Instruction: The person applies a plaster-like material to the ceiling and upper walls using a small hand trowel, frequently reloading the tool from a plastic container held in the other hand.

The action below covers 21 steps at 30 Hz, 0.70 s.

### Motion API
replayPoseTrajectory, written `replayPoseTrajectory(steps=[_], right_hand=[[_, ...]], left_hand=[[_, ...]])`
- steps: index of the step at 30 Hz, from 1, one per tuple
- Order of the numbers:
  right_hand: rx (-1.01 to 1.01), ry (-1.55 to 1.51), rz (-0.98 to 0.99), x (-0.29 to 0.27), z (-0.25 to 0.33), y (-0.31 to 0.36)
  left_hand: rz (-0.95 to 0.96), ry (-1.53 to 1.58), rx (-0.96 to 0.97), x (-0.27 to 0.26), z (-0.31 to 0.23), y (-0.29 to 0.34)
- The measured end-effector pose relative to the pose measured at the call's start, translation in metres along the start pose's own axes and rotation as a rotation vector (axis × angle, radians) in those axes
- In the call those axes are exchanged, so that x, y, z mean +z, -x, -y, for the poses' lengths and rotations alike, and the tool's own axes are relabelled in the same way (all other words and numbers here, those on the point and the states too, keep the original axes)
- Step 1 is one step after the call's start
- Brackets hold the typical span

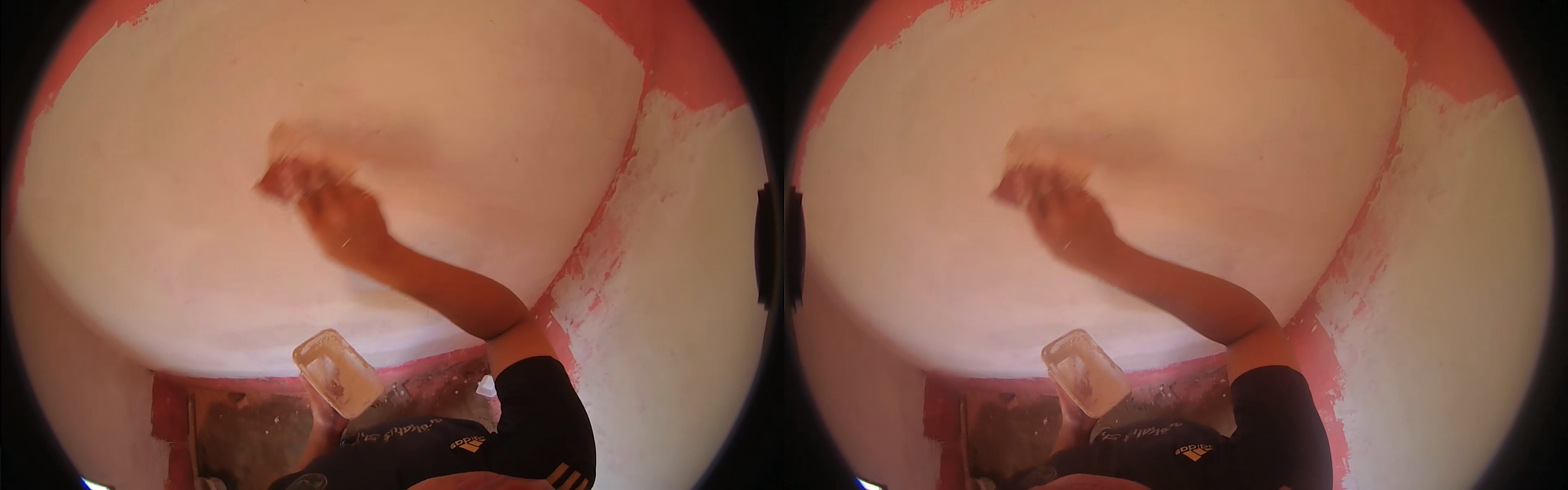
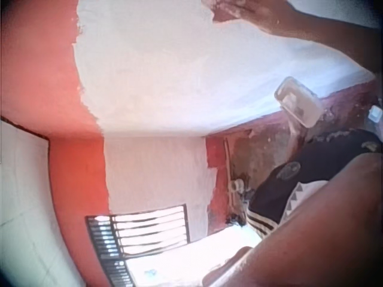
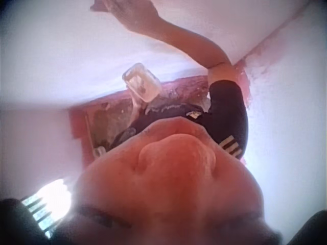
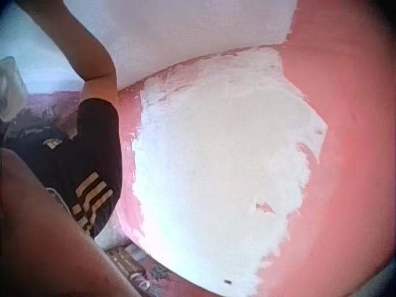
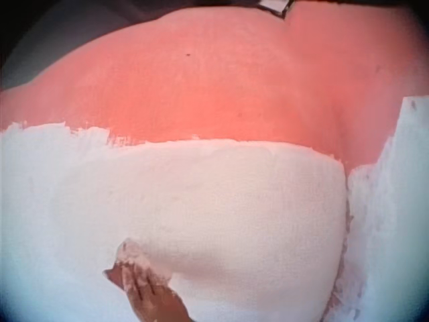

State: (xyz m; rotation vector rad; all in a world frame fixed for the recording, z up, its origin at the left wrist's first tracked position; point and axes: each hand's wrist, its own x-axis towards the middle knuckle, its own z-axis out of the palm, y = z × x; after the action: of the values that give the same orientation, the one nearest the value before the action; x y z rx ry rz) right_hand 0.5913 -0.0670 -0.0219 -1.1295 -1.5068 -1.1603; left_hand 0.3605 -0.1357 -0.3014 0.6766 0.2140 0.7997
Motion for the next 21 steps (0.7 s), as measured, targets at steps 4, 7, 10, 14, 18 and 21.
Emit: replayPoseTrajectory(steps=[4,7,10,14,18,21], right_hand=[[0.422,-0.078,0.288,-0.038,-0.045,-0.003],[0.398,0.096,-0.422,-0.124,-0.159,-0.058],[0.416,0.221,-0.399,-0.119,-0.161,-0.084],[0.120,0.044,0.011,-0.017,-0.026,-0.051],[0.005,-0.128,0.014,-0.050,-0.045,-0.029],[0.217,0.245,-0.524,-0.135,-0.172,-0.049]], left_hand=[[-0.071,0.107,0.007,0.000,0.000,-0.001],[-0.113,0.033,0.029,0.007,-0.001,-0.002],[-0.179,0.104,0.013,0.010,0.001,0.001],[-0.156,0.071,0.025,-0.004,0.005,-0.003],[-0.062,0.064,-0.017,-0.018,0.006,-0.004],[-0.158,0.055,-0.009,-0.019,0.007,-0.004]])
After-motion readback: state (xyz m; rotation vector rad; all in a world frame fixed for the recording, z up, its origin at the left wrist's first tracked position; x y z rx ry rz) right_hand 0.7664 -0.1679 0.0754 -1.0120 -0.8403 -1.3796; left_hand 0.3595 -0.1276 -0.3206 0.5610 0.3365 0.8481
